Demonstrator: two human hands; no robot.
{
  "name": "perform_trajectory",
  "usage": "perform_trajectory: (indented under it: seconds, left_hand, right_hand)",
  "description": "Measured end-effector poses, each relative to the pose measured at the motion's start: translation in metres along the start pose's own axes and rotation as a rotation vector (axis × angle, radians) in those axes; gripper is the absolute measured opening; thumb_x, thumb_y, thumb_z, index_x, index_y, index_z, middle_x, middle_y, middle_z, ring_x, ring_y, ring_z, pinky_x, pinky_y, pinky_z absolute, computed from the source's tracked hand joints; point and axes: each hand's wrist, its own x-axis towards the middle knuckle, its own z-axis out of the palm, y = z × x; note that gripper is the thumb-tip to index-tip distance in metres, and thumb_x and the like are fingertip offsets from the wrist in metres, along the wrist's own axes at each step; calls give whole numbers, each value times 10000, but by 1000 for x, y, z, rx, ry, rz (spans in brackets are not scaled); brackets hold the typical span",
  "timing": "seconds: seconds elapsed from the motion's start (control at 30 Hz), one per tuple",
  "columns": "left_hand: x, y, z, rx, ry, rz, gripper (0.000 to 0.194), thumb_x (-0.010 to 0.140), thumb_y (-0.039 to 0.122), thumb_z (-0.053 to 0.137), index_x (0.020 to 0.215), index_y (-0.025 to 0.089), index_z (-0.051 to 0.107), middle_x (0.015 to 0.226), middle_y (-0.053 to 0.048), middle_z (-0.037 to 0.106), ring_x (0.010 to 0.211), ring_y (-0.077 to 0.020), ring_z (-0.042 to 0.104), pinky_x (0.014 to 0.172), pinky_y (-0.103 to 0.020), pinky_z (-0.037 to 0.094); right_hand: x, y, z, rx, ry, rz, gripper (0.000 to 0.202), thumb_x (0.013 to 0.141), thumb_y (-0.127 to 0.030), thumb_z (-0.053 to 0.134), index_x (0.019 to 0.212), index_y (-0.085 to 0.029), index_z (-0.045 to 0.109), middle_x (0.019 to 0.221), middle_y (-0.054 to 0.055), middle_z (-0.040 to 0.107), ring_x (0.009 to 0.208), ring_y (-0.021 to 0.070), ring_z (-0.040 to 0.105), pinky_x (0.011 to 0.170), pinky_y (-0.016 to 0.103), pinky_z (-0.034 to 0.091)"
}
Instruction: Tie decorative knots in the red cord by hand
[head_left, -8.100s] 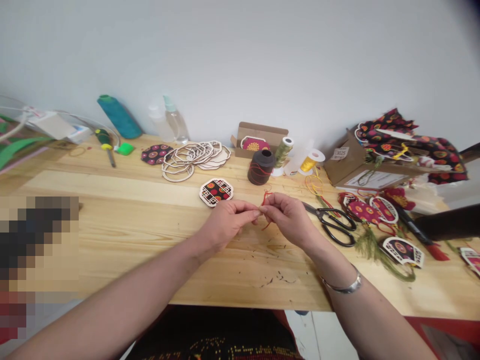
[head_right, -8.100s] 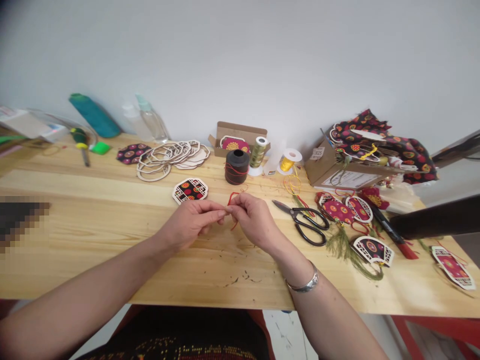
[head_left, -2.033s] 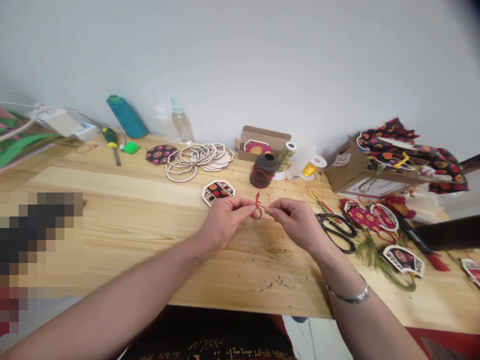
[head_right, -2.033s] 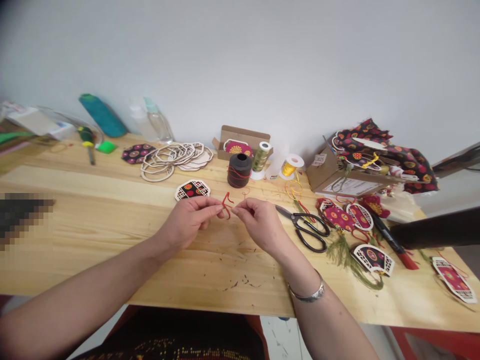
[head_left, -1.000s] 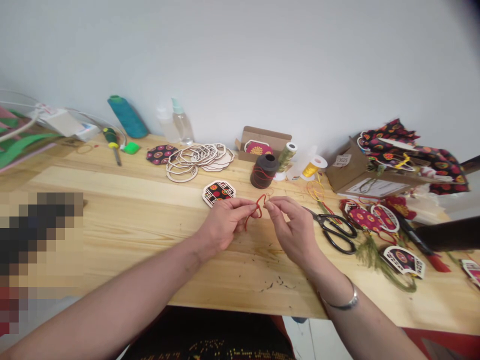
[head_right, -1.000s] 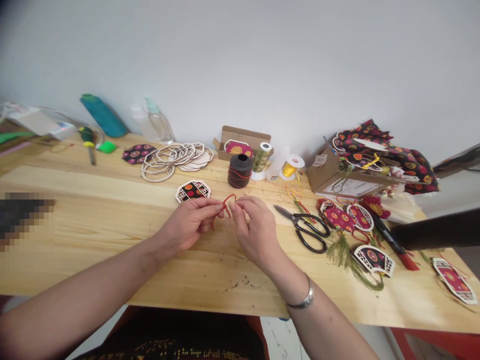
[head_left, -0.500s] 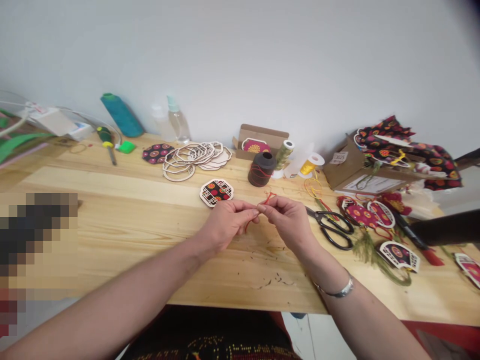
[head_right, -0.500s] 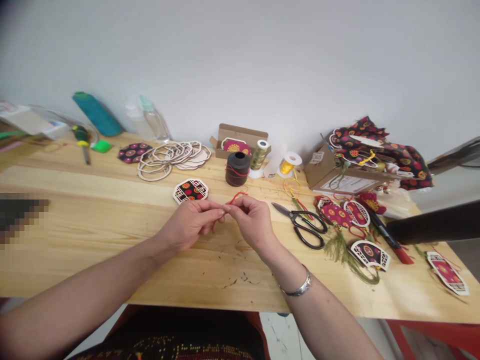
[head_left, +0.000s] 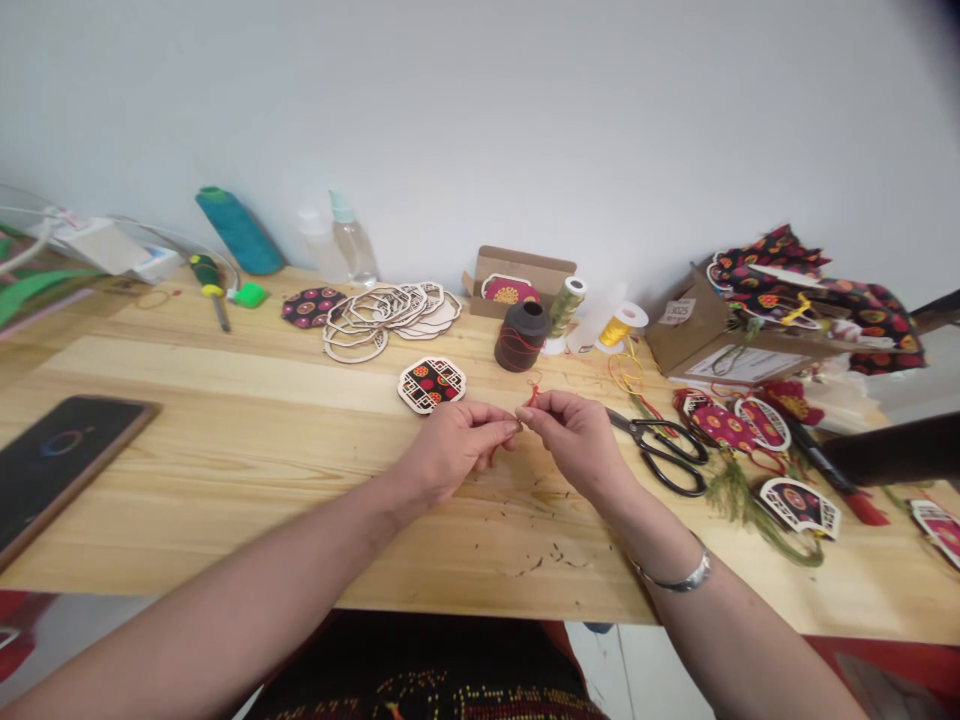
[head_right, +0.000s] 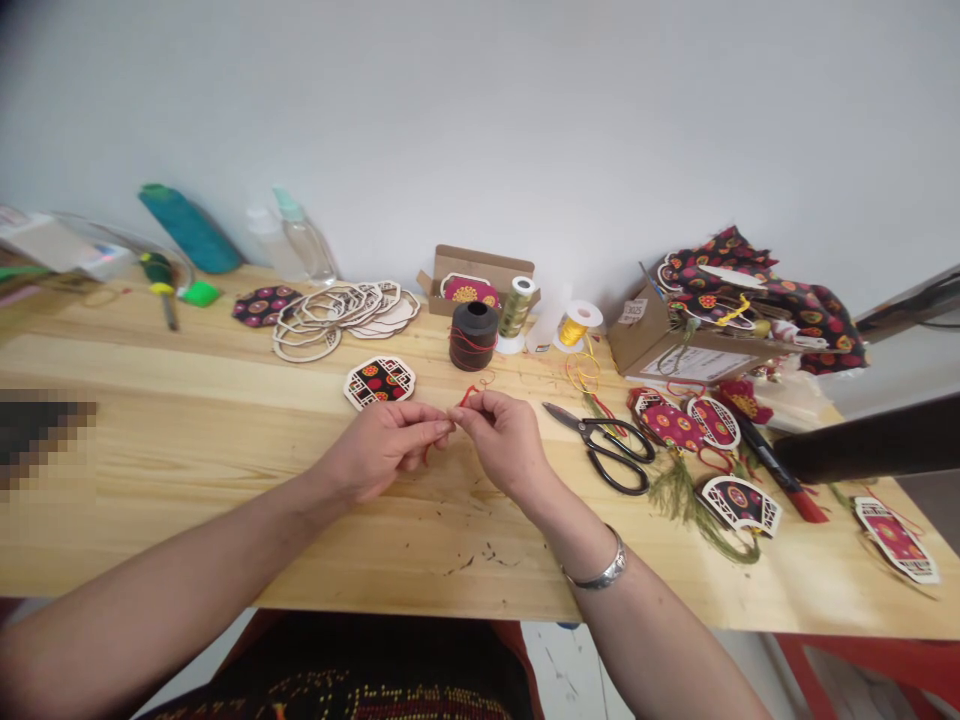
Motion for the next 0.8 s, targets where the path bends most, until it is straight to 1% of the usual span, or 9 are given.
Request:
perform_trajectory:
  seconds: [0.1, 0.2, 0.27, 0.33, 0.47, 0.57, 0.63, 0.73, 0.8]
  left_hand:
    - [0, 0, 0, -33, 1, -13, 163, 660, 287, 679, 658, 124, 668, 581, 6, 598, 367, -20, 346, 379, -196, 228]
    - [1, 0, -1, -41, 11, -18, 148, 664, 268, 671, 665, 121, 667, 588, 7, 600, 360, -15, 343, 379, -195, 225]
    - [1, -1, -1, -34, 17, -13, 140, 669, 260, 664, 663, 120, 663, 591, 7, 600, 357, -15, 343, 377, -196, 222]
    - [1, -1, -1, -21, 19, -3, 137, 676, 257, 660, 659, 122, 660, 600, 4, 604, 363, -18, 348, 378, -196, 225]
    - [0, -1, -1, 31, 19, 6, 141, 692, 272, 653, 687, 133, 675, 623, -7, 630, 374, -27, 343, 384, -201, 232]
    - [-1, 1, -1, 131, 61, 33, 154, 699, 286, 651, 736, 146, 702, 656, -22, 665, 390, -39, 344, 393, -209, 240]
    - [-2, 3, -1, 182, 100, 68, 167, 698, 302, 657, 760, 158, 715, 689, -26, 681, 422, -51, 376, 409, -211, 257]
    - [-3, 4, -2, 178, 143, 87, 194, 696, 341, 665, 761, 164, 712, 810, -45, 702, 507, -75, 461, 444, -210, 300]
    - [-3, 3, -4, 172, 112, 104, 194, 704, 351, 659, 747, 168, 704, 1006, -71, 686, 603, -99, 533, 497, -223, 359]
  right_hand:
    - [0, -1, -3, 42, -42, 45, 192, 754, -324, 597, 652, -162, 614, 487, -54, 456, 443, 67, 325, 434, 221, 265]
    - [1, -1, -4, 86, -85, 69, 152, 714, -308, 635, 682, -159, 636, 532, -43, 519, 449, 62, 348, 437, 218, 275]
    - [1, -1, -5, 90, -83, 72, 127, 683, -280, 657, 672, -156, 631, 558, -34, 550, 461, 63, 369, 447, 217, 291]
    - [1, 0, -4, 77, -71, 70, 127, 681, -274, 652, 649, -158, 611, 555, -33, 550, 464, 66, 379, 455, 219, 303]
    - [1, 0, -4, -9, -69, 15, 124, 711, -255, 613, 633, -163, 587, 552, -35, 537, 480, 76, 398, 479, 223, 326]
    - [2, 2, -5, -116, -49, -66, 129, 734, -233, 584, 625, -165, 587, 563, -28, 552, 517, 90, 442, 525, 231, 360]
    - [4, 4, -7, -180, -11, -124, 128, 747, -226, 566, 637, -167, 594, 590, -18, 580, 550, 102, 476, 556, 239, 376]
    - [5, 7, -9, -251, 52, -179, 132, 766, -235, 549, 661, -170, 594, 614, -6, 605, 571, 116, 504, 570, 247, 385]
    - [5, 9, -10, -279, 90, -189, 136, 773, -245, 545, 668, -171, 589, 616, -3, 607, 572, 122, 510, 571, 252, 385]
